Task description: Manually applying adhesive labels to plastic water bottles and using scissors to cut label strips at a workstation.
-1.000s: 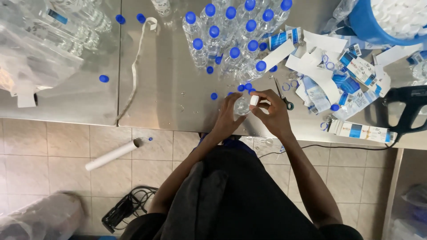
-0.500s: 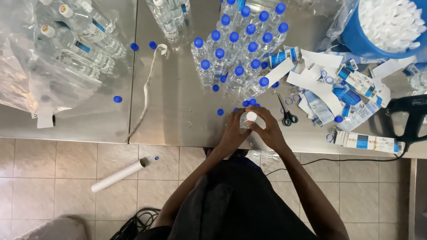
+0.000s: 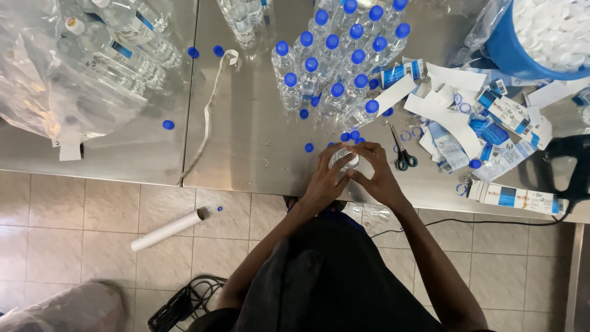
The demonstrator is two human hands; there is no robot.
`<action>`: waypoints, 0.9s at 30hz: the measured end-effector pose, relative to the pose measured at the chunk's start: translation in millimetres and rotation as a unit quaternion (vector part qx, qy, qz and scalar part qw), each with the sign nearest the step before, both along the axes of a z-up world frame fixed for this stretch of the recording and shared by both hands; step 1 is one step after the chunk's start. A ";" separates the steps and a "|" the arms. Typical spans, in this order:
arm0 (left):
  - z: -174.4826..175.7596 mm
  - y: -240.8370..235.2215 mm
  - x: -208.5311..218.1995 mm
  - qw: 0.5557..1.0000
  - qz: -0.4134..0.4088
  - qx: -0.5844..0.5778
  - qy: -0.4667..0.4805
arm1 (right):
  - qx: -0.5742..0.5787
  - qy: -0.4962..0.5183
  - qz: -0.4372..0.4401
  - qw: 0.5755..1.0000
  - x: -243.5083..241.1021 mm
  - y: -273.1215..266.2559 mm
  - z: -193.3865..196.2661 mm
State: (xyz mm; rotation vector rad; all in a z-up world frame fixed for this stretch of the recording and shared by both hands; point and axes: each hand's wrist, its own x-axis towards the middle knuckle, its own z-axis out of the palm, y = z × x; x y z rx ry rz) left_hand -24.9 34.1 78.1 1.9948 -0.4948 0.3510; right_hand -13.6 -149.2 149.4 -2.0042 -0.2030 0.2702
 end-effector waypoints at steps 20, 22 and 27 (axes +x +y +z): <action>-32.2 -7.3 17.9 0.960 -0.057 -0.070 0.264 | 0.094 0.266 0.025 0.959 38.4 -1.7 35.8; -35.2 -8.2 16.8 0.952 -0.053 -0.062 0.294 | 0.102 0.264 0.008 0.959 30.7 -1.7 24.5; -34.3 -8.4 23.1 0.952 -0.037 -0.054 0.298 | 0.109 0.259 -0.006 0.960 30.2 0.5 27.3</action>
